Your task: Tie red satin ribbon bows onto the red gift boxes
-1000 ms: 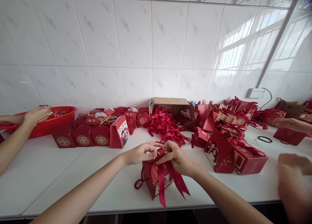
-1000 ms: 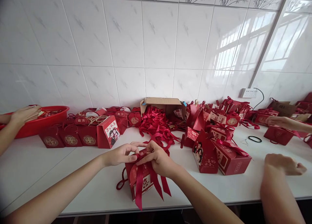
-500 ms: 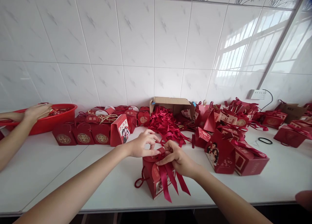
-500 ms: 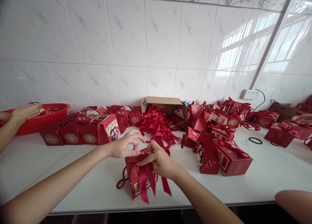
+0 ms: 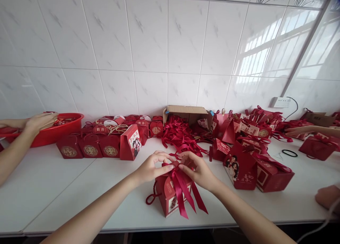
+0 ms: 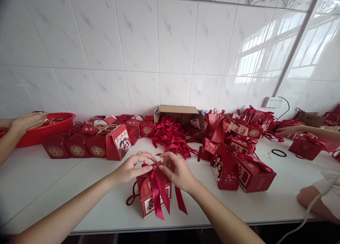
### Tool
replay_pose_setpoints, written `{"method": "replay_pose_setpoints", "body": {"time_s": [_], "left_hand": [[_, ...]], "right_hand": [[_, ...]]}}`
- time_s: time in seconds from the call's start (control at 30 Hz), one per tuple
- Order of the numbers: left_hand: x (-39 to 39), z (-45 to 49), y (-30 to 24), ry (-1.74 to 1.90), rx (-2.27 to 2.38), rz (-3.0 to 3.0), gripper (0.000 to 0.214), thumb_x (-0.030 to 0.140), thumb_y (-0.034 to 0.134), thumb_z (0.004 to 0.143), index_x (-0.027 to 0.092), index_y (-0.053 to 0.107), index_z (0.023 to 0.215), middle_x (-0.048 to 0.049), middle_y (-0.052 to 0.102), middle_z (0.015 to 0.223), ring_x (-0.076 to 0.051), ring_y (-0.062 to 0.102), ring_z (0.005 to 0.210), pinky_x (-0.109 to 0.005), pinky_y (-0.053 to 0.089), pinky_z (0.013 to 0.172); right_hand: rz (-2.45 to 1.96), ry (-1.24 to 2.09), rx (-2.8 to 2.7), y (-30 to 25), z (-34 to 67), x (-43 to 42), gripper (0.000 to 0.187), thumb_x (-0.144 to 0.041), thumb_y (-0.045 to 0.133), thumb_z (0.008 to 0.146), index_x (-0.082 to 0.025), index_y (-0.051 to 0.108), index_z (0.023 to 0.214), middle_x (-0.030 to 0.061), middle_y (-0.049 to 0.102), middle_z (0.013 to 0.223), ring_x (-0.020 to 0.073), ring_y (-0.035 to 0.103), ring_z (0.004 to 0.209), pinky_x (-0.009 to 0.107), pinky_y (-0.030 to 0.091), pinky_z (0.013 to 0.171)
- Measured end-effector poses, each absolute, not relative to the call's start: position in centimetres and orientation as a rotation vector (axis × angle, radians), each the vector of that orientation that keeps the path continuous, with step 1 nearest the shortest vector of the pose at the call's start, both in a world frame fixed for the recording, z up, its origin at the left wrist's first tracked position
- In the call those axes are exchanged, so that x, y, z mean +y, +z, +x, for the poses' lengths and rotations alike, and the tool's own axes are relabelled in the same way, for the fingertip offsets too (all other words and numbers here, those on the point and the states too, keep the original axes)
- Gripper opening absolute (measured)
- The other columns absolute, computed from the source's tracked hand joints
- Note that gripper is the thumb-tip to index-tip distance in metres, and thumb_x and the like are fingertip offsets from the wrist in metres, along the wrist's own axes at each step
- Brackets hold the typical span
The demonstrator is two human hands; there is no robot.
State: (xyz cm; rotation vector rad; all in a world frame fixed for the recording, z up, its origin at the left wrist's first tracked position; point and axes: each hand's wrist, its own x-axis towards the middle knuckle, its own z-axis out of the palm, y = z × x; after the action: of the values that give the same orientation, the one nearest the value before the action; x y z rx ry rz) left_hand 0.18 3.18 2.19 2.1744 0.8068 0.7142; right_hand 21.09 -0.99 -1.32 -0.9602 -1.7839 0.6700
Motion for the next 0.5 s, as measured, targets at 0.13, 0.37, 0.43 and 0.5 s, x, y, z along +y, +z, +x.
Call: {"method": "replay_pose_setpoints", "body": {"time_s": [0.13,0.37,0.43,0.5], "left_hand": [[3.1,0.1,1.2,0.759,0.822,2.134,0.024,0.037,0.059,0.081,0.019,0.065,0.066,-0.0073,0.068,0.110,-0.025,0.052,0.114,-0.042,0.034,0.103],[1.7,1.7,1.2,0.812,0.905,1.942,0.024,0.038,0.062,0.079,0.016,0.069,0.088,-0.0056,0.069,0.092,-0.021,0.062,0.090,-0.031,0.046,0.083],[1.5,2.2,1.3,0.811,0.923,1.930,0.024,0.038,0.062,0.079,0.016,0.069,0.085,-0.0042,0.070,0.085,-0.021,0.062,0.084,-0.030,0.047,0.077],[1.6,2.4,1.3,0.838,0.925,1.923,0.024,0.039,0.064,0.077,0.016,0.069,0.079,-0.0033,0.070,0.080,-0.021,0.063,0.083,-0.030,0.048,0.077]], "right_hand": [[-1.109,0.621,-1.850,-1.3,21.5,-0.9,0.023,-0.038,0.058,0.085,-0.017,0.066,0.086,0.0049,0.061,0.085,0.0139,0.055,0.073,0.027,0.045,0.065],[-1.101,0.597,-1.803,-0.7,20.9,-1.1,0.025,-0.038,0.055,0.086,-0.017,0.063,0.074,0.0028,0.060,0.075,0.0125,0.053,0.067,0.024,0.040,0.058],[-1.122,0.607,-1.799,-0.5,20.5,-1.1,0.025,-0.037,0.055,0.086,-0.017,0.062,0.074,0.0022,0.061,0.072,0.0124,0.052,0.065,0.023,0.039,0.057],[-1.130,0.624,-1.794,-0.5,20.2,-1.1,0.026,-0.038,0.053,0.086,-0.017,0.061,0.073,0.0016,0.061,0.070,0.0125,0.052,0.063,0.023,0.039,0.056]]}}
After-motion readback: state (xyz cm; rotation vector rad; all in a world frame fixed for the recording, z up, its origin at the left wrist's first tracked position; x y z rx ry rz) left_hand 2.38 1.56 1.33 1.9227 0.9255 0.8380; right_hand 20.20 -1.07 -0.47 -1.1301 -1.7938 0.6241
